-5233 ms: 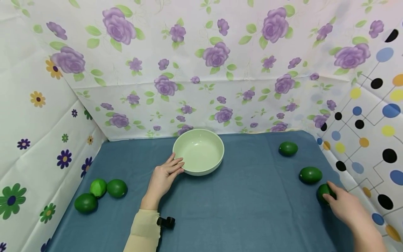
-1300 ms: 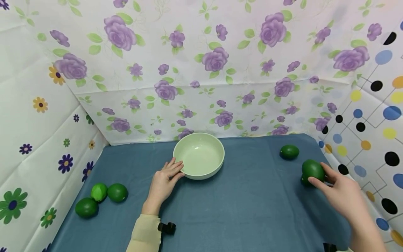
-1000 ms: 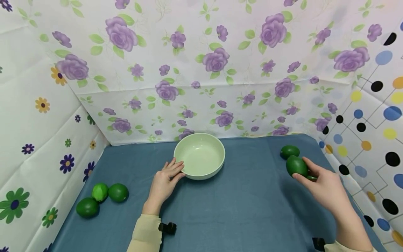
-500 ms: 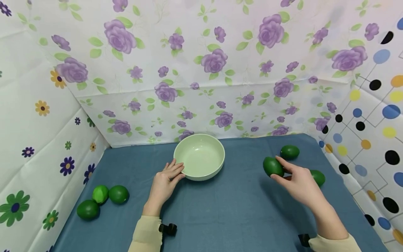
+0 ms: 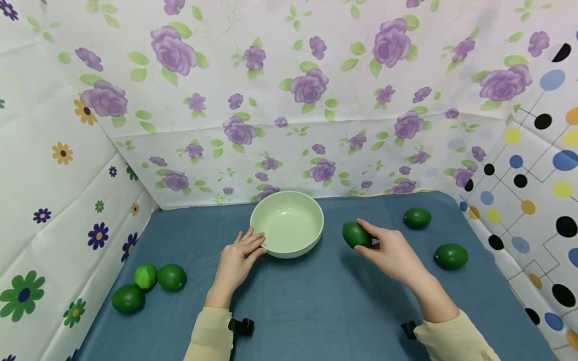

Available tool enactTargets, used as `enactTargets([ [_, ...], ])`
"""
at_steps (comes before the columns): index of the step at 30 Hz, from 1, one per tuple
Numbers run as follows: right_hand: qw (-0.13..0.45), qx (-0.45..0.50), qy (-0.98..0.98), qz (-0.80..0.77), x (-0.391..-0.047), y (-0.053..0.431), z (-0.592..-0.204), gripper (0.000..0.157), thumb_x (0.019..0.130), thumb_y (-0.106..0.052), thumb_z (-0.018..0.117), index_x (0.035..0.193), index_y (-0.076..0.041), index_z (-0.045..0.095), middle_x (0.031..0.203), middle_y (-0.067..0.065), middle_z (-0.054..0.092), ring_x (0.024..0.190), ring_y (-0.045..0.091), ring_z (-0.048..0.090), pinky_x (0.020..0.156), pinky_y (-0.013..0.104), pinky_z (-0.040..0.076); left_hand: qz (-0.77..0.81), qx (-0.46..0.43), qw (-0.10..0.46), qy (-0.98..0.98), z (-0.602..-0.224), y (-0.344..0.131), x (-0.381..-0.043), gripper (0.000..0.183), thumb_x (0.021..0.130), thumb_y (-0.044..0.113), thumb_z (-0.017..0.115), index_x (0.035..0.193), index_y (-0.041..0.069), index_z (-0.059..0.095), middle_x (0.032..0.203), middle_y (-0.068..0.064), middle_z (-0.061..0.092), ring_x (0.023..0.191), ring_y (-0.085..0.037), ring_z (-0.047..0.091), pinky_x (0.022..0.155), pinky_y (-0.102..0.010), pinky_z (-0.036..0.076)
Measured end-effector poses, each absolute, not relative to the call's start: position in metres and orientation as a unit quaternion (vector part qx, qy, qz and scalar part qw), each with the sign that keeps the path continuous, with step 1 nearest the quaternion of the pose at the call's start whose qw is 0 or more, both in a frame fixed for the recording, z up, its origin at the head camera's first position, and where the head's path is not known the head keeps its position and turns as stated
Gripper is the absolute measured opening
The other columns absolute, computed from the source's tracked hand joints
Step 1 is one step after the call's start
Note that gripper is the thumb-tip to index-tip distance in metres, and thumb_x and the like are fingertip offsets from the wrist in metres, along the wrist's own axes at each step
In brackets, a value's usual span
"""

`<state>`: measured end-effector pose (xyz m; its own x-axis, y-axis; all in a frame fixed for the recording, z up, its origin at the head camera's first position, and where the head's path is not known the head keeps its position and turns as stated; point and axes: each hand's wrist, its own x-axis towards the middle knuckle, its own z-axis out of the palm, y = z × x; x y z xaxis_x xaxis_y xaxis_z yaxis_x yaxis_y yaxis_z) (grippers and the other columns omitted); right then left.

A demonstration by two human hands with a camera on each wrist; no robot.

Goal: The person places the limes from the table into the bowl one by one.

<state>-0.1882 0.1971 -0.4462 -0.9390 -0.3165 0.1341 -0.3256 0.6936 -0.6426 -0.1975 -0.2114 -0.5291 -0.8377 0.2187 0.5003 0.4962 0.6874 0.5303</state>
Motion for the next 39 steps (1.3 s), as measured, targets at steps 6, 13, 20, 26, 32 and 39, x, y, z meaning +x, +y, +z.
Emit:
enactTargets([
  [6, -0.009, 0.205, -0.91, 0.361, -0.202, 0.166, -0.445, 0.069, 0.101, -0.027, 0.08, 0.161, -0.011, 0.051, 0.141, 0.019, 0.068, 0.103, 0.025, 0.076, 0.081, 0.04, 0.065, -0.343, -0.2, 0.203, -0.895, -0.529, -0.211, -0.198, 0.038, 0.096, 0.021, 0.082, 0.131, 0.008, 0.078, 0.136, -0.004, 0.072, 0.143, -0.025, 0.055, 0.125, -0.049, 0.038],
  [13, -0.031, 0.235, -0.895, 0.378, -0.221, 0.122, -0.445, 0.07, 0.101, -0.029, 0.08, 0.161, -0.008, 0.051, 0.136, 0.014, 0.071, 0.104, 0.021, 0.074, 0.076, 0.033, 0.063, -0.347, -0.197, 0.201, -0.895, -0.528, -0.211, -0.198, 0.038, 0.096, 0.021, 0.082, 0.131, 0.01, 0.078, 0.137, -0.003, 0.072, 0.143, -0.024, 0.055, 0.125, -0.044, 0.038],
  [20, -0.051, 0.252, -0.899, 0.354, -0.239, 0.083, -0.452, 0.067, 0.1, -0.029, 0.081, 0.158, -0.008, 0.054, 0.126, 0.009, 0.075, 0.101, 0.019, 0.072, 0.077, 0.034, 0.061, -0.342, -0.201, 0.208, -0.894, -0.528, -0.21, -0.197, 0.037, 0.095, 0.02, 0.082, 0.13, 0.009, 0.079, 0.136, -0.004, 0.072, 0.142, -0.025, 0.056, 0.123, -0.044, 0.04],
  [26, -0.068, 0.242, -0.908, 0.337, -0.255, 0.06, -0.458, 0.065, 0.1, -0.03, 0.08, 0.157, -0.01, 0.056, 0.133, 0.008, 0.073, 0.105, 0.021, 0.072, 0.08, 0.037, 0.062, -0.329, -0.201, 0.213, -0.898, -0.528, -0.21, -0.196, 0.037, 0.095, 0.02, 0.082, 0.13, 0.009, 0.079, 0.136, -0.004, 0.072, 0.142, -0.026, 0.056, 0.123, -0.046, 0.041],
  [32, -0.089, 0.234, -0.916, 0.314, -0.27, 0.044, -0.465, 0.065, 0.101, -0.028, 0.079, 0.158, -0.008, 0.054, 0.143, 0.01, 0.068, 0.112, 0.024, 0.072, 0.087, 0.04, 0.062, -0.33, -0.199, 0.203, -0.9, -0.528, -0.211, -0.196, 0.038, 0.097, 0.022, 0.081, 0.132, 0.008, 0.078, 0.137, -0.004, 0.071, 0.143, -0.025, 0.055, 0.123, -0.045, 0.04],
  [39, -0.093, 0.235, -0.93, 0.268, -0.284, 0.026, -0.472, 0.062, 0.102, -0.025, 0.078, 0.155, -0.002, 0.056, 0.143, 0.015, 0.067, 0.113, 0.027, 0.071, 0.089, 0.041, 0.062, -0.335, -0.199, 0.197, -0.9, -0.529, -0.211, -0.197, 0.038, 0.097, 0.022, 0.08, 0.132, 0.008, 0.077, 0.137, -0.006, 0.072, 0.144, -0.024, 0.054, 0.124, -0.046, 0.04],
])
